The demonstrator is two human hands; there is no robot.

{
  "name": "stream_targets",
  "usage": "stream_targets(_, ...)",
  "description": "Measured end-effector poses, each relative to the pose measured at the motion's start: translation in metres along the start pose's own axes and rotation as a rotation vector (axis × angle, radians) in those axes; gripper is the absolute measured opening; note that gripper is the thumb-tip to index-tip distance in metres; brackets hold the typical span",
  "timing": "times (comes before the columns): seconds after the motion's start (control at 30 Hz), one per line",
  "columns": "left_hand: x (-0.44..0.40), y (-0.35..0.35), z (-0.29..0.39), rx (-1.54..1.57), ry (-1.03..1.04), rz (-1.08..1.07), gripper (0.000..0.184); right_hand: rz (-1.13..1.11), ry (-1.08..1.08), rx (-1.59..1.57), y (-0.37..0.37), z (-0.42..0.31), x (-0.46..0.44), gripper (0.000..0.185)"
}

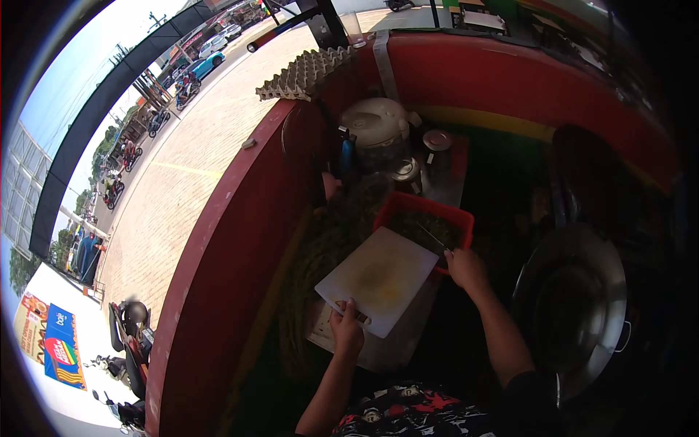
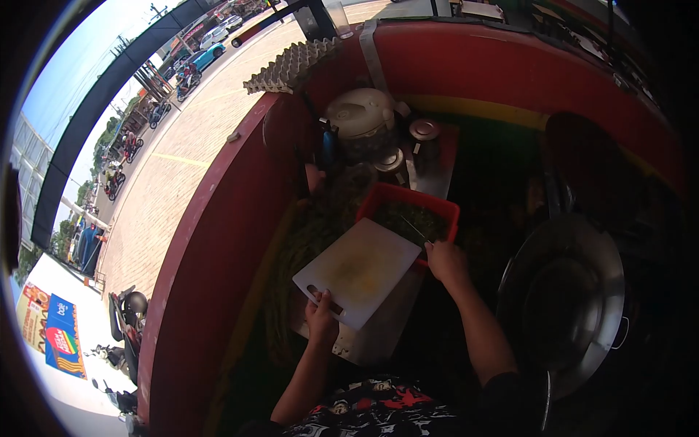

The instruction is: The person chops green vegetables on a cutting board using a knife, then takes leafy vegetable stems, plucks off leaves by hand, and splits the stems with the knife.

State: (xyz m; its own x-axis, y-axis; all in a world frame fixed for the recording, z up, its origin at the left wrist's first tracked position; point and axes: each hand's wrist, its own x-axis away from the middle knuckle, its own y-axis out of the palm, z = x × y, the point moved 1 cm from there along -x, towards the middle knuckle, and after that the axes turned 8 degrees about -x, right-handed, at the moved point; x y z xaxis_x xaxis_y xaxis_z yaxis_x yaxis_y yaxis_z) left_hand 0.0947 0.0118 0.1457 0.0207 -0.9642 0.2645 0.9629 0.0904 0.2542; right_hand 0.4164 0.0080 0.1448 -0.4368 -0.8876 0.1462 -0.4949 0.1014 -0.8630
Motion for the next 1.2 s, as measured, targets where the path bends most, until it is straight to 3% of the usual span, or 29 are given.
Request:
stream_targets(0.17,0.002,0.001,-0.006,0.082,-0.031,0.018,0.021,-0.082,-0.422,-0.056,-0.011,-0.049,0.067,0.038)
stream_targets(0.27,0.009,-0.013,-0.008,0.042,-0.033,-0.019,0.022,-0.025,-0.458,-0.014,0.012,-0.038,0.071,0.038)
stream_targets(0.33,0.017,-0.023,-0.011,0.083,-0.044,-0.046,0.022,-0.018,-0.382,0.013,0.024,-0.017,0.053,0.039)
stream_targets(0.4,0.029,-0.038,-0.019,0.09,-0.054,0.003,0.021,0.079,-0.04,0.044,0.028,0.006,0.041,0.039)
stream_targets(0.53,0.061,-0.09,-0.04,0.067,-0.076,0.022,0.018,0.198,-0.007,0.0,0.019,0.012,0.067,0.038)
stream_targets(0.6,0.077,-0.134,-0.063,0.039,-0.089,-0.008,0.017,0.243,-0.125,-0.345,0.02,0.002,0.099,0.032)
stream_targets(0.67,0.094,-0.17,-0.084,-0.016,-0.239,0.002,0.014,0.235,-0.171,-0.476,0.032,-0.008,0.135,0.03)
stream_targets(0.87,0.113,-0.215,-0.136,-0.203,-0.299,0.058,0.013,-0.004,-0.174,-0.527,0.1,-0.007,0.215,0.033)
stream_targets(0.93,0.099,-0.208,-0.152,-0.084,-0.296,0.066,0.012,-0.217,-0.115,-0.421,0.108,-0.005,0.224,0.035)
stream_targets(1.07,0.068,-0.186,-0.16,-0.133,-0.308,0.008,0.017,-0.267,-0.154,-0.286,0.121,-0.003,0.221,0.035)
stream_targets(1.13,0.051,-0.212,-0.201,-0.513,-0.221,0.018,0.027,-0.338,-0.197,-0.168,0.125,-0.001,0.218,0.035)
stream_targets(1.17,0.057,-0.214,-0.195,-0.506,-0.229,0.032,0.027,-0.392,-0.174,-0.125,0.127,-0.001,0.216,0.034)
stream_targets(1.2,0.06,-0.21,-0.179,-0.769,-0.145,0.057,0.028,-0.404,-0.183,-0.117,0.129,-0.002,0.216,0.034)
